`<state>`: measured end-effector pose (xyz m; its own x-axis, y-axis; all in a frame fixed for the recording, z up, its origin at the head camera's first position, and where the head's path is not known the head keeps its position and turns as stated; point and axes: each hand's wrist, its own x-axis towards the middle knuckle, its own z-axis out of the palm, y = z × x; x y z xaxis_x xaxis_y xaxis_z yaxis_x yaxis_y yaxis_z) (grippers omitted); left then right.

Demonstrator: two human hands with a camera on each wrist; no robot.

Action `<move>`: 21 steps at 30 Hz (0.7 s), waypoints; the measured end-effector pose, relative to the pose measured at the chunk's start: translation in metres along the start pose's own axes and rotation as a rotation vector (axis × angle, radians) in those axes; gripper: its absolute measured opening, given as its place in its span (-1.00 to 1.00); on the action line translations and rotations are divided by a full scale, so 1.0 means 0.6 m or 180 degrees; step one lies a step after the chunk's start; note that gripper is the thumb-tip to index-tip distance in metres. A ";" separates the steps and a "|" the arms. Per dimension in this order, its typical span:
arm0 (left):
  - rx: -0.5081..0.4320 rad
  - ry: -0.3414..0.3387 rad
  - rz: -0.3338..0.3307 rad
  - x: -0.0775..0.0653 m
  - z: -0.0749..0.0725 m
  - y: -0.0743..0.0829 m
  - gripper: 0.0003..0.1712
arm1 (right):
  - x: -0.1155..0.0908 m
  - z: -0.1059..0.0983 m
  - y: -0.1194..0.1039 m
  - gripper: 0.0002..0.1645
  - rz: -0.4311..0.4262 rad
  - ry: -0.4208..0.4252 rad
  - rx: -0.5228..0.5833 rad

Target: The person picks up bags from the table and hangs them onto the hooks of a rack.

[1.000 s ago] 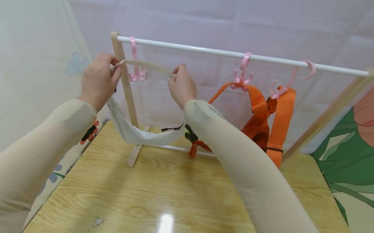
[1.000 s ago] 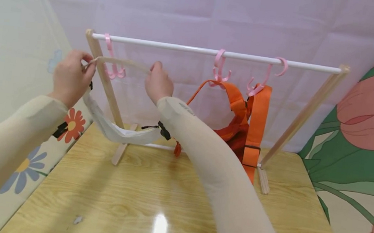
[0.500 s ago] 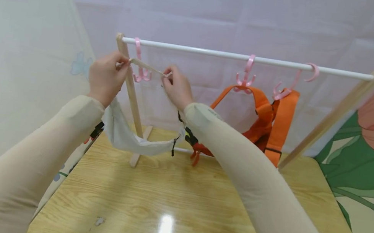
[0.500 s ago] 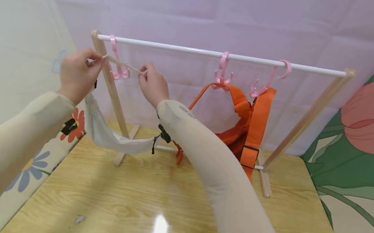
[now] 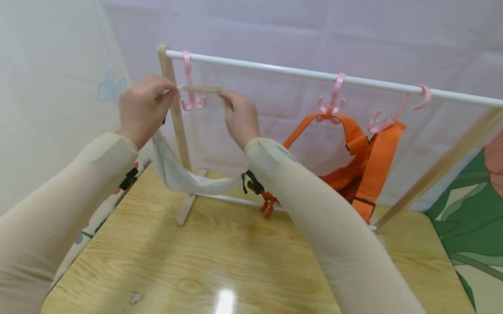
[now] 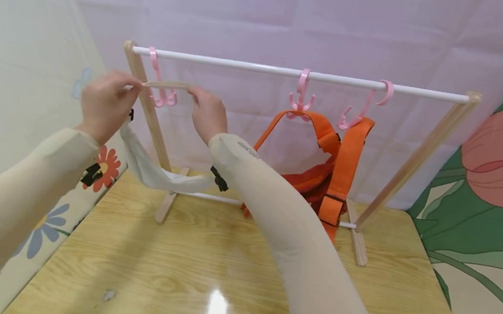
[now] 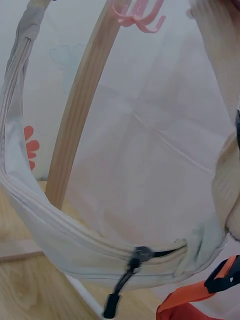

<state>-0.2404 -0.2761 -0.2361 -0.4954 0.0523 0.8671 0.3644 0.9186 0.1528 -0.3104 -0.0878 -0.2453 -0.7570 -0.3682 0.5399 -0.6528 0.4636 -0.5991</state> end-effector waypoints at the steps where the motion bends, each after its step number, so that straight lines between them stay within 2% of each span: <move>1: 0.0012 -0.0013 0.0080 -0.001 0.000 -0.002 -0.87 | 0.002 0.001 -0.001 -0.65 0.0018 -0.0027 -0.0060; 5: 0.0199 -0.0169 0.0179 -0.004 0.001 -0.008 -0.82 | 0.006 0.004 -0.006 -0.56 0.0036 -0.0237 -0.0288; 10: 0.0397 -0.0449 -0.0004 -0.004 0.003 -0.012 -0.77 | 0.006 0.009 -0.013 -0.40 0.0119 -0.0519 -0.0488; 16: 0.0470 -0.0636 -0.0263 -0.006 -0.001 -0.011 -0.73 | 0.003 0.017 -0.015 -0.28 0.0342 -0.0813 -0.0317; 21: 0.0481 -0.0730 -0.0312 -0.012 -0.001 -0.014 -0.73 | 0.000 0.022 -0.013 -0.28 0.0490 -0.0872 -0.0128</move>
<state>-0.2395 -0.2847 -0.2435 -0.6941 0.0319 0.7192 0.1930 0.9707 0.1433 -0.3059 -0.1019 -0.2485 -0.8302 -0.4920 0.2620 -0.5323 0.5603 -0.6346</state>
